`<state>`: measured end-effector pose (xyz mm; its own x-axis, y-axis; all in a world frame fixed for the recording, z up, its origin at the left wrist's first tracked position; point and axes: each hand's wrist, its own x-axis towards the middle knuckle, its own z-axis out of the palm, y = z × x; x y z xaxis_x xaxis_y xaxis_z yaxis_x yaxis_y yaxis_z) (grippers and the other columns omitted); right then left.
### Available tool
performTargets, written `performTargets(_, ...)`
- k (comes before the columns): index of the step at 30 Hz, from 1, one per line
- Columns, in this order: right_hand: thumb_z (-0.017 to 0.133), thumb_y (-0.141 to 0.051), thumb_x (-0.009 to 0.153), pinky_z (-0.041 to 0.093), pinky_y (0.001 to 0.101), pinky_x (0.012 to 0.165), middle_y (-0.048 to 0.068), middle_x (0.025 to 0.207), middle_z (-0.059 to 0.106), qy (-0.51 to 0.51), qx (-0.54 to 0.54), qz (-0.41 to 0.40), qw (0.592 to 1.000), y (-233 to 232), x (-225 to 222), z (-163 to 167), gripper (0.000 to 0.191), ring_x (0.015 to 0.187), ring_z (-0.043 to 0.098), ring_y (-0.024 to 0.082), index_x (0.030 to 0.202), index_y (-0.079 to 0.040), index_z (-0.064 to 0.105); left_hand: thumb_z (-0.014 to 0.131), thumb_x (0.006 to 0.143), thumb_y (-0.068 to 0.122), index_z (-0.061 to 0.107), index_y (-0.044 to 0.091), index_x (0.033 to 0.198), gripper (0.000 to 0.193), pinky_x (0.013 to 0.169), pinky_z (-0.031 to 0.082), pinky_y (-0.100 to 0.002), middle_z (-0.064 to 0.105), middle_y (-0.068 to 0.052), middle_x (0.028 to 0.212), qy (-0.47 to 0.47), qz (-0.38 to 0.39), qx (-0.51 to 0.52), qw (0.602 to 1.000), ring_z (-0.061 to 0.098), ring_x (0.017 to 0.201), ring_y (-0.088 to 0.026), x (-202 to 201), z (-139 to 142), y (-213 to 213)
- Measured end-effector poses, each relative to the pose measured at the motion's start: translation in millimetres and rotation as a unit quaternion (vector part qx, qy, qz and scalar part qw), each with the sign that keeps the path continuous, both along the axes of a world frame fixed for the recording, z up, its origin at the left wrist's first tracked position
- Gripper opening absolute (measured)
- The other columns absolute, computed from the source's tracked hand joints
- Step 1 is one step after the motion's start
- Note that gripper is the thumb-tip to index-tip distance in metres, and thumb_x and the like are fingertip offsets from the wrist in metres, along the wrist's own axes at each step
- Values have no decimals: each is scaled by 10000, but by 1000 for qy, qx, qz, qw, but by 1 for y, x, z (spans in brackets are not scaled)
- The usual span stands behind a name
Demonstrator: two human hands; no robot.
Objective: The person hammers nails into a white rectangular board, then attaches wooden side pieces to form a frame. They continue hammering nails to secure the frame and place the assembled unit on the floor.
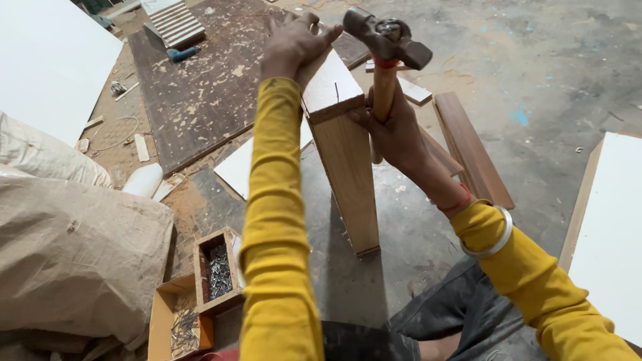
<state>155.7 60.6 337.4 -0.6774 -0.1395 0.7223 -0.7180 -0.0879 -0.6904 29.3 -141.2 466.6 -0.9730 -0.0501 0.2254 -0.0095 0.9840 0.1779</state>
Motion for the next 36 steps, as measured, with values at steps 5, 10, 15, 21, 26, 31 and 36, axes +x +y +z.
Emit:
performTargets(5, 731, -62, 997, 511, 265, 732, -17, 934, 536, 2, -10, 18, 1000, 5, -6, -4, 276, 853, 529, 73, 1115, -68, 482, 614, 795, 648, 402, 288, 1526, 841, 1148, 416, -530, 280, -111, 1637, -13, 1, 106, 994, 453, 1406, -375, -22, -9, 4)
performTargets(10, 747, -63, 981, 497, 262, 731, -18, 934, 523, 15, -12, 23, 1000, 5, -8, -1, 277, 860, 516, 76, 1098, -64, 496, 623, 800, 653, 479, 339, 1511, 790, 1182, 395, -474, 381, -133, 1595, -34, 0, 91, 995, 429, 1425, -349, -19, 5, -4)
performTargets(15, 763, -99, 982, 503, 272, 781, -8, 956, 518, 35, 24, -7, 999, 6, -2, 0, 309, 887, 515, 90, 1146, -55, 505, 574, 837, 659, 524, 354, 1462, 697, 1163, 339, -606, 377, -137, 1593, -55, -18, 85, 995, 339, 1438, -467, -16, 10, -1)
performTargets(21, 760, -129, 1011, 511, 277, 794, -3, 969, 510, 18, 50, -20, 998, 6, 2, 2, 284, 902, 516, 95, 1133, -61, 512, 527, 849, 678, 547, 395, 1422, 639, 1216, 234, -623, 342, -153, 1608, -29, -3, 61, 998, 265, 1476, -508, -12, 5, -7)
performTargets(26, 768, -141, 982, 510, 276, 774, -13, 976, 488, -41, 38, 41, 998, 8, 2, 9, 332, 897, 498, 88, 1146, -88, 484, 513, 869, 660, 553, 411, 1401, 589, 1184, 157, -668, 306, -141, 1597, -34, 6, 56, 998, 152, 1476, -523, -9, 8, -6)
performTargets(31, 744, -172, 991, 515, 272, 768, -22, 980, 501, -44, 71, 73, 994, 18, 3, 18, 340, 898, 504, 76, 1177, -96, 470, 530, 865, 630, 582, 373, 1382, 580, 1157, 270, -569, 473, -127, 1481, -27, -34, 58, 997, 400, 1333, -398, -12, 7, -3)
performTargets(36, 736, -196, 989, 540, 279, 719, -14, 926, 534, -72, 67, 62, 993, 19, 5, 21, 339, 830, 555, 89, 1180, -84, 481, 565, 841, 594, 610, 334, 1347, 570, 1065, 435, -491, 601, -105, 1362, -25, -26, 83, 996, 575, 1176, -308, -16, 8, -11)
